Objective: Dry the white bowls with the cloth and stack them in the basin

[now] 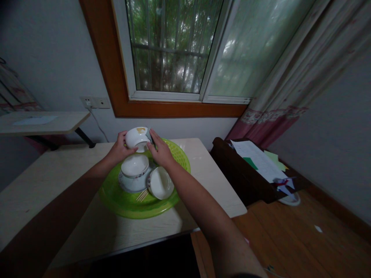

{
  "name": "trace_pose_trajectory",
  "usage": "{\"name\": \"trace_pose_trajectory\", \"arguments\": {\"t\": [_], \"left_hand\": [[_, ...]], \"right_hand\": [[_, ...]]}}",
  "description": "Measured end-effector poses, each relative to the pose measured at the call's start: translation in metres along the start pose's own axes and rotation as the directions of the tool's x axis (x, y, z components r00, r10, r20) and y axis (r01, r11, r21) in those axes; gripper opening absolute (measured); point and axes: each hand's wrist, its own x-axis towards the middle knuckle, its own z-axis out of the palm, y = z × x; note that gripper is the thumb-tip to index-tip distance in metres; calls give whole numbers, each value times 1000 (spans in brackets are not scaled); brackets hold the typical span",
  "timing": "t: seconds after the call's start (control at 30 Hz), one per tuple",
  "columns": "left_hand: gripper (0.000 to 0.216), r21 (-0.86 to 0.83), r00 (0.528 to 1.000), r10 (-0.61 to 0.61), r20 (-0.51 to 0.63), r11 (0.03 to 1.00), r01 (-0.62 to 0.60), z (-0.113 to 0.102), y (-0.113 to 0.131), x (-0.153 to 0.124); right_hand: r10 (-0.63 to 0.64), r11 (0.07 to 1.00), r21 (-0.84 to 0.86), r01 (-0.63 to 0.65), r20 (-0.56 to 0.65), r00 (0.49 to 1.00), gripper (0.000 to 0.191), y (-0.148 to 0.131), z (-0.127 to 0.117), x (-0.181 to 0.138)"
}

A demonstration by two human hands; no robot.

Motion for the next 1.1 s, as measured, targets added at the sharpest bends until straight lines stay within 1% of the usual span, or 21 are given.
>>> {"name": "trace_pose_trajectory", "arguments": {"t": [0.07, 0.13, 0.23, 0.3, 0.37, 0.43, 0.53, 0.6, 0.77, 0.83, 0.93, 1.1], "left_hand": [[84, -15, 1000, -4, 5, 1000, 4, 1, 0, 0], [84, -22, 1000, 1, 20, 1000, 0, 1, -1, 0], [83, -10, 1000, 12, 26, 1000, -12, 2, -1, 0], [82, -3, 1000, 11, 16, 1000, -11, 2, -1, 0], [82, 12, 1000, 12, 12, 1000, -12, 2, 0, -1], [82, 35, 1000, 22, 13, 999, -22, 1, 1, -1], [82, 29, 1000, 26, 3, 999, -26, 1, 2, -2], [82, -1, 1000, 20, -15, 1000, -20, 1, 1, -1], [79, -94, 997, -1, -74, 996, -6, 1, -4, 2], [79, -129, 996, -4, -89, 992, -7, 1, -6, 3], [79, -148, 997, -5, -79, 989, -6, 2, -9, 4], [80, -106, 999, -2, -43, 994, -2, 3, -8, 2]], "right_hand": [[-78, 996, -34, 79, 32, 996, 58, -8, -2, -1], [-123, 990, -67, 128, 71, 990, 57, -15, -3, -1], [-146, 982, -106, 156, 95, 985, 56, -22, -3, -1], [-141, 983, -105, 148, 76, 987, 54, -22, -3, 0], [-110, 991, -79, 112, 35, 993, 52, -18, -2, 2], [-53, 998, -36, 52, -12, 999, 52, -11, -2, 4], [90, 996, 31, -88, -54, 994, 57, 2, -1, 5], [169, 983, 79, -165, -40, 985, 59, 8, 1, 5], [217, 963, 156, -222, 46, 975, 58, 10, 5, 3], [257, 952, 160, -260, 43, 966, 59, 9, 7, 3], [274, 943, 195, -270, 6, 962, 62, 10, 10, 3], [276, 935, 234, -266, -9, 961, 71, 16, 12, 3]]}}
